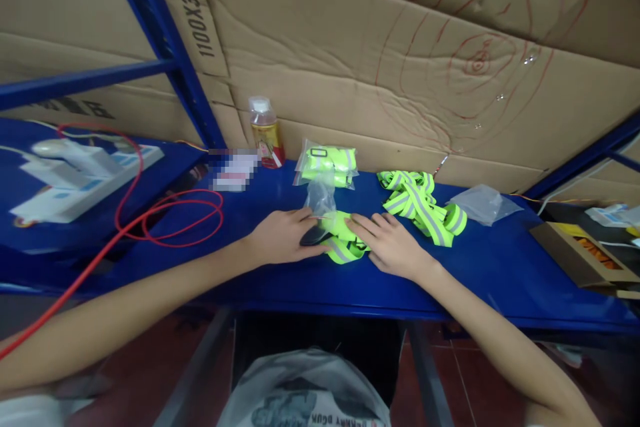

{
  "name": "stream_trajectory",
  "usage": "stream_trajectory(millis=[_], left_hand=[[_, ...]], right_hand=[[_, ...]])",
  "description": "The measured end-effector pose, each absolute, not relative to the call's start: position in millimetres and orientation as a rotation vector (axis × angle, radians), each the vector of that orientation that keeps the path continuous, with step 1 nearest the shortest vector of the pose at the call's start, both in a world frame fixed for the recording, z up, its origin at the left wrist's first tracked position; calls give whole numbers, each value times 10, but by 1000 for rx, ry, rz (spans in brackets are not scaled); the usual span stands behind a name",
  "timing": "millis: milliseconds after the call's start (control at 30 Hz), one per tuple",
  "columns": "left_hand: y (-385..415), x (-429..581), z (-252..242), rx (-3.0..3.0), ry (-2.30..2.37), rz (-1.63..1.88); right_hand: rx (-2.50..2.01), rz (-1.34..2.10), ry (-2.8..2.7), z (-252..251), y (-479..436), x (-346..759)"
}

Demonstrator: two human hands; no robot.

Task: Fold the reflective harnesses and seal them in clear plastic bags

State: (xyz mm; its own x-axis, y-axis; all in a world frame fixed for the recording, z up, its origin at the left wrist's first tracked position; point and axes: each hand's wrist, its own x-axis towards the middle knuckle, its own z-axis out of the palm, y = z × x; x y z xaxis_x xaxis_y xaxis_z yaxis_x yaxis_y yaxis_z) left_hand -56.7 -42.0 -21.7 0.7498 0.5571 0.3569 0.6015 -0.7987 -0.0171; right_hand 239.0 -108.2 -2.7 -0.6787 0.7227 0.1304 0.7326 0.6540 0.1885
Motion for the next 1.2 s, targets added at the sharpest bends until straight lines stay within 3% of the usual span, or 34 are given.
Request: stream_trajectory(millis=[133,367,567,767,1000,1200], left_hand=[[-349,-442,-247,-2797,-1007,-403],[-253,-482,-241,-2910,-917,-298],[-153,-627,-100,-3112,-665,-365],[-177,-631,-159,-3042,-788,-411],[-134,-603,-329,-2857,-794,-790],[-179,-535,-413,-2881,-875,-821]], right_hand=[[-1307,-176,-2711,-81,-1164,2259],[-1567,-300,-2450,-324,-1152,1905],[-1539,-456,-2451,-356,-1090,1906],[-1496,-387,-2474,-413,-943,2129],[-1333,73,-2006,-426,-874,2486],[-1283,579,-1523,-253,-829,2568]])
